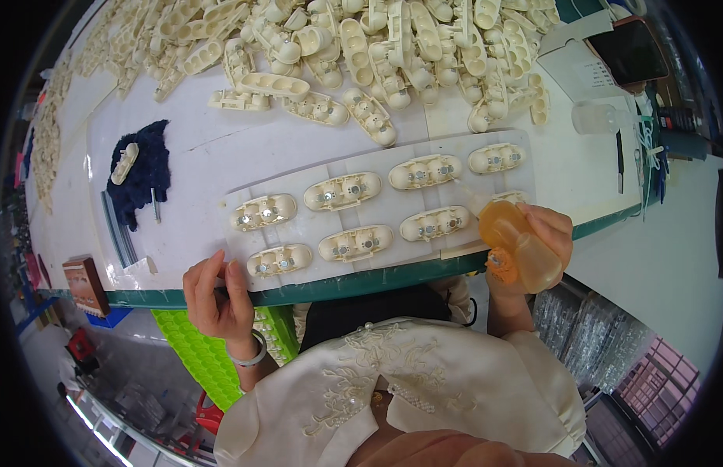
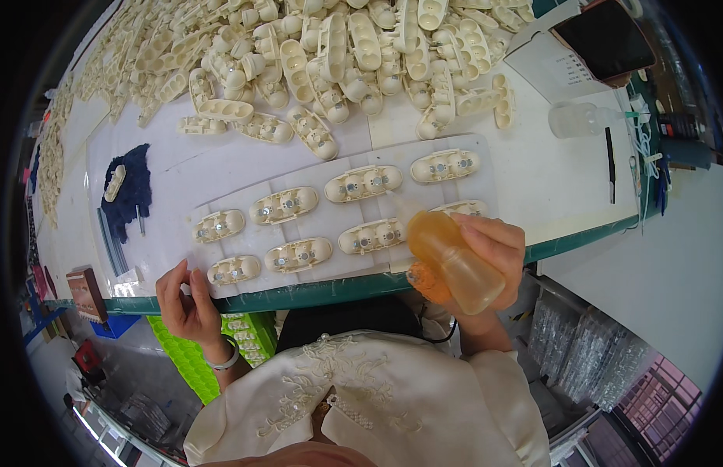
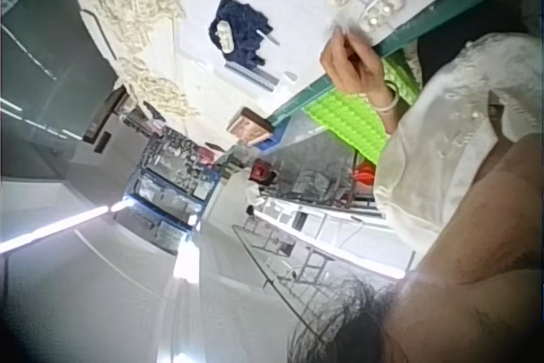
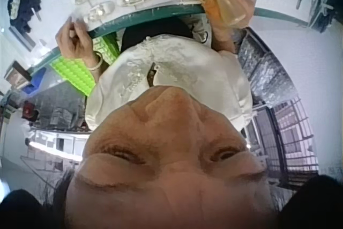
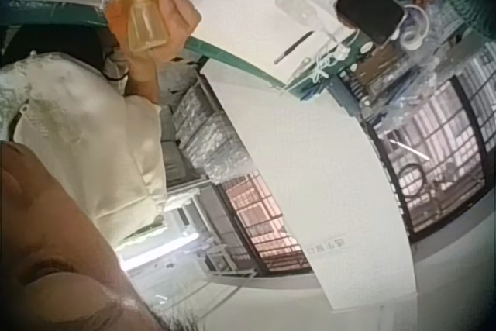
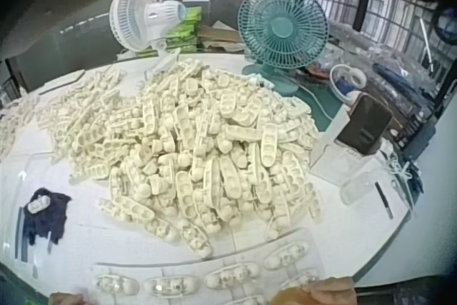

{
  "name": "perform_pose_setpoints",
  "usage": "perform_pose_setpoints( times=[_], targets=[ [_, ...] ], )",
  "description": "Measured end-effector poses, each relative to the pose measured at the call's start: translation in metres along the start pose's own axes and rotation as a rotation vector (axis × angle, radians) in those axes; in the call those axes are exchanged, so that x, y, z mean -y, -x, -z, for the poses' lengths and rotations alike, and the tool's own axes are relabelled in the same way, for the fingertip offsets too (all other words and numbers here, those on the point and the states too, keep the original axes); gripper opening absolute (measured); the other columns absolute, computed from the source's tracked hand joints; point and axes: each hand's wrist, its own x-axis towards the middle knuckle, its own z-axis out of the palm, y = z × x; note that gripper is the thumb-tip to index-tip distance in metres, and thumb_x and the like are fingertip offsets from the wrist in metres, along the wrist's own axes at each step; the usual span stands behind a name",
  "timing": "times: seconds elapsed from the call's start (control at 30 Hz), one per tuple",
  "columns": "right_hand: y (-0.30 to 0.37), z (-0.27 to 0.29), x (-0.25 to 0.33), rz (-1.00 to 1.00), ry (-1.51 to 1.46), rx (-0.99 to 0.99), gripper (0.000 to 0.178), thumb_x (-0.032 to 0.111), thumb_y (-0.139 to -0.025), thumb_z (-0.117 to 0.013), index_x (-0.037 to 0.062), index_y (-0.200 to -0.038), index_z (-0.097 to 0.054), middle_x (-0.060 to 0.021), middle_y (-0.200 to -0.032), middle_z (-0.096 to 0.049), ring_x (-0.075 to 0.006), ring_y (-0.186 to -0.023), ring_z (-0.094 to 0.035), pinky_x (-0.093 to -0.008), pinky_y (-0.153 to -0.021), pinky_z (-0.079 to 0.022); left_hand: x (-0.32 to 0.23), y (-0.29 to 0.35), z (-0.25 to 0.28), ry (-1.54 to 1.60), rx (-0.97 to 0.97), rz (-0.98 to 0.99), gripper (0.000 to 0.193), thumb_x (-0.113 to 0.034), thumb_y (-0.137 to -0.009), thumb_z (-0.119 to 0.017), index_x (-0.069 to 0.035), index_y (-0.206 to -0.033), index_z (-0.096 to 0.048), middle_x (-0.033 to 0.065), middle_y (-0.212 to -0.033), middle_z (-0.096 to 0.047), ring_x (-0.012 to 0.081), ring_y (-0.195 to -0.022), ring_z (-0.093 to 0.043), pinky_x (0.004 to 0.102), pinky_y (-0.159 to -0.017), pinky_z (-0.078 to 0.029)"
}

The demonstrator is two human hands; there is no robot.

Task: Assembling small plastic components by inserting metal pins and applying adhesive from a dispenser.

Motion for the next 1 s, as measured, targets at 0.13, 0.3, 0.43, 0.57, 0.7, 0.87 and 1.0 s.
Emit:
perform_pose_setpoints(
  times=[0.13, 0.3, 0.43, 0.57, 0.7, 0.87, 1.0],
  targets=[
    [0.001, -0.005, -0.001, -0.013, 0.009, -0.024, 0.036, 0.02, -0.082, -0.071, -0.0033, -0.1, -0.051, -0.0181, -0.094, -0.058, -0.0225, -0.083, -0.059, -0.029, -0.072, -0.052, 0.0, 0.001, 0.0, -0.018, 0.014, 0.016, 0.022, 0.006, -0.078, -0.067, 0.003, -0.099, -0.066, 0.0129, -0.086, -0.062, 0.0155, -0.064, -0.055, 0.0233, -0.052, -0.042],
    [0.003, 0.001, -0.002, -0.005, 0.037, -0.048, 0.035, 0.019, -0.082, -0.071, -0.0027, -0.1, -0.051, -0.0179, -0.095, -0.058, -0.0226, -0.084, -0.059, -0.029, -0.072, -0.052, -0.001, 0.0, -0.001, -0.014, 0.013, 0.021, 0.021, 0.006, -0.078, -0.067, 0.003, -0.099, -0.066, 0.0122, -0.085, -0.062, 0.0161, -0.065, -0.056, 0.0237, -0.053, -0.043],
    [0.002, -0.001, -0.001, -0.029, 0.008, -0.073, 0.036, 0.02, -0.081, -0.072, -0.0023, -0.101, -0.051, -0.0177, -0.096, -0.058, -0.022, -0.083, -0.059, -0.0291, -0.071, -0.052, -0.001, 0.0, -0.001, -0.024, 0.017, 0.006, 0.021, 0.005, -0.078, -0.067, 0.003, -0.099, -0.066, 0.0119, -0.085, -0.062, 0.0165, -0.065, -0.055, 0.0245, -0.054, -0.043],
    [0.0, -0.003, -0.003, -0.018, 0.011, -0.044, 0.039, 0.021, -0.08, -0.074, -0.0021, -0.101, -0.051, -0.0177, -0.096, -0.058, -0.0219, -0.083, -0.059, -0.0293, -0.072, -0.052, -0.001, 0.0, -0.001, -0.026, 0.014, 0.014, 0.02, 0.005, -0.078, -0.067, 0.003, -0.098, -0.066, 0.0117, -0.085, -0.062, 0.017, -0.064, -0.055, 0.025, -0.054, -0.043],
    [0.006, 0.005, -0.005, -0.009, 0.045, -0.014, 0.042, 0.026, -0.08, -0.073, -0.0023, -0.102, -0.05, -0.0172, -0.096, -0.057, -0.0223, -0.084, -0.058, -0.0293, -0.072, -0.052, 0.0, 0.001, -0.001, -0.033, 0.02, 0.022, 0.02, 0.005, -0.078, -0.067, 0.003, -0.098, -0.066, 0.0117, -0.084, -0.062, 0.0172, -0.064, -0.055, 0.025, -0.055, -0.043],
    [0.012, 0.02, -0.018, 0.013, 0.197, -0.155, 0.049, 0.036, -0.083, -0.069, -0.0028, -0.103, -0.048, -0.0162, -0.095, -0.055, -0.0231, -0.082, -0.057, -0.0291, -0.07, -0.05, -0.001, 0.0, 0.0, -0.049, 0.028, 0.026, 0.02, 0.006, -0.078, -0.066, 0.004, -0.098, -0.065, 0.0121, -0.085, -0.062, 0.0172, -0.065, -0.055, 0.0247, -0.055, -0.043],
    [0.012, 0.021, -0.022, -0.027, 0.198, -0.157, 0.047, 0.034, -0.084, -0.069, -0.0034, -0.102, -0.048, -0.0169, -0.095, -0.056, -0.0233, -0.083, -0.057, -0.0294, -0.071, -0.051, -0.001, -0.001, 0.0, -0.065, 0.023, 0.025, 0.02, 0.007, -0.078, -0.066, 0.004, -0.098, -0.065, 0.0129, -0.085, -0.062, 0.017, -0.063, -0.054, 0.0245, -0.054, -0.043]
  ],
)
